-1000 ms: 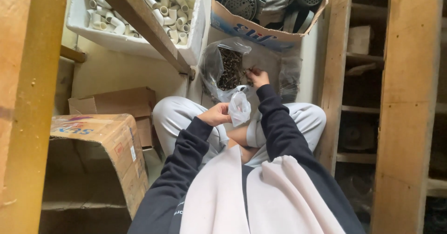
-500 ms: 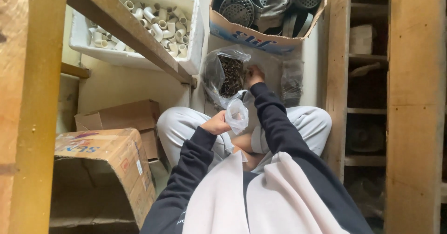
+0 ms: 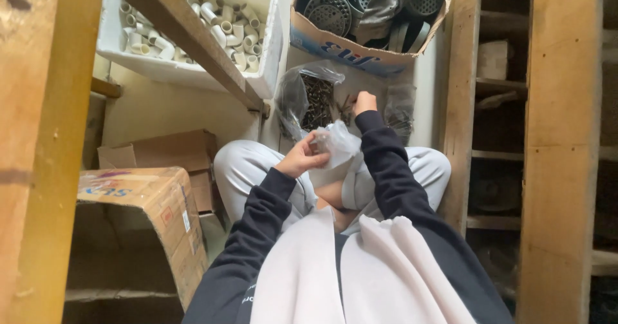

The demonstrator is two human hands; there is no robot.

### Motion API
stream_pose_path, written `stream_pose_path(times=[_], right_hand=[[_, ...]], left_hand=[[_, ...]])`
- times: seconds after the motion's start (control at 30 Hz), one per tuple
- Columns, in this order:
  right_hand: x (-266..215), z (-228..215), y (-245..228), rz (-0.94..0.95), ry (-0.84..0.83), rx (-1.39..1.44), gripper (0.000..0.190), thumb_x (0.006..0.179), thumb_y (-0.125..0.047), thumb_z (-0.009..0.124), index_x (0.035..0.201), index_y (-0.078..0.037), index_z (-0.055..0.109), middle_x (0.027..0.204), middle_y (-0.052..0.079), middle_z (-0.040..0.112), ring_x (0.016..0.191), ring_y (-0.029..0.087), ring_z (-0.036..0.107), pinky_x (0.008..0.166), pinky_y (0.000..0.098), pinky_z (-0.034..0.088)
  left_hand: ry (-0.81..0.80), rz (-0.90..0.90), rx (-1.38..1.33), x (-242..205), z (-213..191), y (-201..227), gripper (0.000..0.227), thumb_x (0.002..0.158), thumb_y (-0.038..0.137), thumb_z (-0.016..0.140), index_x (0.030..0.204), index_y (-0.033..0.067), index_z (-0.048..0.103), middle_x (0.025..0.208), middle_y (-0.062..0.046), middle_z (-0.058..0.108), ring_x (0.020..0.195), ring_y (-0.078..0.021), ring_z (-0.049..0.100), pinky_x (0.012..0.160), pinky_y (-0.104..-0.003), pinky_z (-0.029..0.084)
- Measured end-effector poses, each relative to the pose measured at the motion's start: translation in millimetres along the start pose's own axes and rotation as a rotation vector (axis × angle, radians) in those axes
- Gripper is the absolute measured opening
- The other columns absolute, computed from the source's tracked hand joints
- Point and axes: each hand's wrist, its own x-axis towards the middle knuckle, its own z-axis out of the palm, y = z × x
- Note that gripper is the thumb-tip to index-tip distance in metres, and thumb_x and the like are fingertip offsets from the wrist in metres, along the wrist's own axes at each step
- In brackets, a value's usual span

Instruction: The person sits on the floor and repeatedly picks small metal fasteners from a large plastic bag, placing them into a smaller plastic bag. The person continues this process until the smaller bag is full.

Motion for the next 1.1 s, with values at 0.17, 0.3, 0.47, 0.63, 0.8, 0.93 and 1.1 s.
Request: stream_pose_path(times=[0.17,0.3,0.47,0.63,0.8,0.93,1.1], right_hand=[[-170,-171,-103,-0.143,0.104,0.217,0.016,0.088,-0.008,0.078,0.097,-0.021,0.078,0.091,0.003,0.076,0.088,0.02,0.075,0.077,0.0326,0.06],[-262,-228,-149,-0.32,0.183,0.641,0.017,0.094,0.001,0.072,0.103,-0.013,0.077,0.102,0.006,0.076,0.094,0.013,0.072,0.088,0.027,0.059],[-308,-233,-163,-0.535,0.1,0.623,0.019,0.094,0.009,0.072,0.102,-0.007,0.076,0.1,0.008,0.075,0.095,0.017,0.073,0.082,0.0284,0.061],[-331,-239,-168,-0.624,0.003,0.484,0.022,0.092,0.012,0.071,0.103,-0.006,0.076,0.1,0.008,0.073,0.093,0.022,0.073,0.079,0.0294,0.062],[-346,-234,-175,-0.649,0.218,0.516,0.02,0.096,0.004,0.071,0.112,-0.006,0.071,0.097,0.008,0.074,0.09,0.022,0.074,0.079,0.03,0.062],[-352,-220,-164,-0.673,0.171,0.548,0.028,0.091,0.014,0.068,0.111,-0.004,0.072,0.098,0.011,0.074,0.095,0.028,0.075,0.08,0.035,0.063],[-358,-215,-163,-0.657,0.32,0.655,0.022,0.093,0.014,0.066,0.11,-0.001,0.069,0.098,0.012,0.074,0.091,0.029,0.076,0.076,0.0356,0.064]], left_hand=[[0.231,0.07,0.008,1,-1,4,0.051,0.093,0.011,0.078,0.139,0.0155,0.055,0.11,-0.007,0.071,0.095,-0.0178,0.073,0.081,-0.035,0.067],[0.289,0.054,0.029,-2,0,-2,0.04,0.097,0.025,0.076,0.132,0.012,0.063,0.107,-0.006,0.073,0.093,-0.0132,0.073,0.082,-0.032,0.066],[0.293,0.045,0.039,-6,-11,-25,0.031,0.097,0.025,0.077,0.123,0.0102,0.068,0.102,-0.004,0.075,0.092,-0.0126,0.074,0.08,-0.03,0.065],[0.286,0.016,0.066,-23,3,-21,0.031,0.095,0.027,0.079,0.118,0.0086,0.07,0.101,-0.005,0.077,0.091,-0.012,0.074,0.081,-0.029,0.064],[0.34,0.065,0.083,-44,60,21,0.03,0.095,0.022,0.077,0.119,0.0067,0.07,0.096,-0.003,0.077,0.086,-0.0102,0.074,0.076,-0.024,0.064],[0.376,0.059,0.057,-48,63,18,0.031,0.095,0.023,0.077,0.121,0.0076,0.07,0.097,-0.003,0.077,0.086,-0.0121,0.075,0.074,-0.025,0.066],[0.433,0.132,0.167,-54,77,27,0.031,0.093,0.023,0.08,0.119,0.0095,0.071,0.093,-0.004,0.077,0.084,-0.009,0.074,0.073,-0.022,0.065]])
